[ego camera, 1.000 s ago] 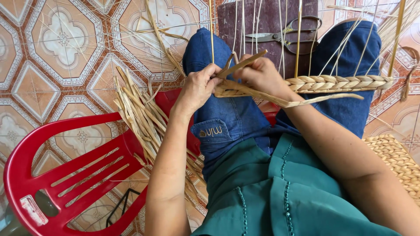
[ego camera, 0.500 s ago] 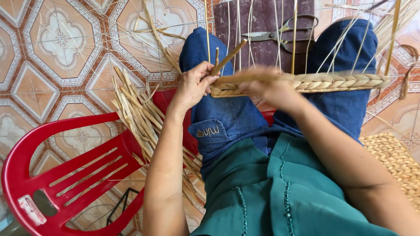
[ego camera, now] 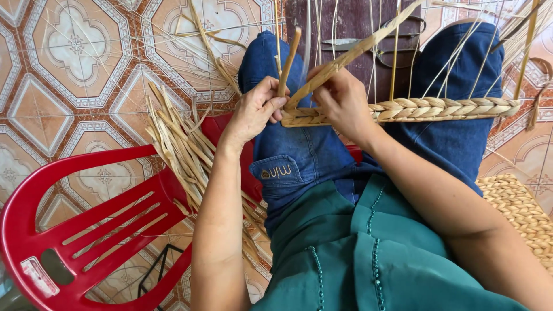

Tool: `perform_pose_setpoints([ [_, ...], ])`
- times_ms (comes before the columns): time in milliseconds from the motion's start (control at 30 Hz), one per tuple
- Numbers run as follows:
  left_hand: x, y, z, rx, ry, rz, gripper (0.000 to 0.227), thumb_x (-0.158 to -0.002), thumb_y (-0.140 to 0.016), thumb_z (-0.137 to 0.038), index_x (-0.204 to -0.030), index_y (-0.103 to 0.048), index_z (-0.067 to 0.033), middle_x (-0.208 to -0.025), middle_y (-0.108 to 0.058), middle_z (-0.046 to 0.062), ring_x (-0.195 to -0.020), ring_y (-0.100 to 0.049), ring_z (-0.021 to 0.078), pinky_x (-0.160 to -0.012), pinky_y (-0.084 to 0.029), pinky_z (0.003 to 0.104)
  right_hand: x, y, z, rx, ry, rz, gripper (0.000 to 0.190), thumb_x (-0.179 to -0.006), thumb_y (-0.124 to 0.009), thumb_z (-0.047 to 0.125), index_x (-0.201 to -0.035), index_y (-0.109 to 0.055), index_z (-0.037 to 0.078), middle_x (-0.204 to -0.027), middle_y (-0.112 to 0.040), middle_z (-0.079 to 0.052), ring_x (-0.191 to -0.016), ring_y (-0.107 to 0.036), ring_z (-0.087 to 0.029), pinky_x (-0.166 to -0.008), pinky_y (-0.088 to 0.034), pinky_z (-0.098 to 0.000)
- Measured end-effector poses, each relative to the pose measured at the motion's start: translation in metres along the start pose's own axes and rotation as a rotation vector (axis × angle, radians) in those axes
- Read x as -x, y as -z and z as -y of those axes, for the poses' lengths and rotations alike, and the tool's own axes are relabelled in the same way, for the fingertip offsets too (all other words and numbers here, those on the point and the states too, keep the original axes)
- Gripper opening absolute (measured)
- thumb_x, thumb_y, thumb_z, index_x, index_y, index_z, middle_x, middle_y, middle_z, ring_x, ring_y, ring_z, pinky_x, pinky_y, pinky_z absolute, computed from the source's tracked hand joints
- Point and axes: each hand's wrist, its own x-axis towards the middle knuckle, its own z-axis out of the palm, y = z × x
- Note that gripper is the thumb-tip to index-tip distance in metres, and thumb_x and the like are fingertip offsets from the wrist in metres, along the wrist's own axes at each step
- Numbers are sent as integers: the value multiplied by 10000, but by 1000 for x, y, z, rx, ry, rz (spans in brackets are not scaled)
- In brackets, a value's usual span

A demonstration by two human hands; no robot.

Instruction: Weaving a piece of furniture or a large mat using long, thin strips of natural fiber around a vertical frame.

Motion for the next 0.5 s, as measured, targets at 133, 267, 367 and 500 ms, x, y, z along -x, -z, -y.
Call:
perform_pose_setpoints([
  [133,-1,1,-8,-43,0,-7,75,-1017,-633,-112,-1082,-627,-74,-858,-754,1,-633,-621,38,-567,-545,225,23,7,26,141,548,202,254,-852,-575,-119,-1078,-622,-11,-1038,-691,-158,-948,-682,-250,-804,-580,-369],
  [267,-5,0,-2,-83,-1,8,70,-1014,-621,-125,-1066,-615,-78,-896,-789,6,-629,-624,38,-564,-552,225,26,7,25,269,790,349,236,-811,-633,-69,-982,-610,93,-1036,-733,-117,-895,-715,-237,-754,-591,-329],
  [367,-4,0,1,-84,-3,11,61,-1016,-610,-125,-1058,-609,-81,-905,-792,15,-634,-618,41,-565,-551,228,12,6,2,-16,-65,226,174,-1010,-612,54,-1166,-677,14,-945,-743,-76,-731,-708,-111,-654,-614,-268],
  [500,-6,5,8,-16,-22,50,55,-1037,-594,-121,-1076,-602,-84,-927,-779,26,-655,-625,47,-588,-555,228,-15,-6,-11,-88,-234,190,207,-987,-696,93,-1172,-639,19,-823,-668,-42,-628,-592,-98,-542,-497,-279],
])
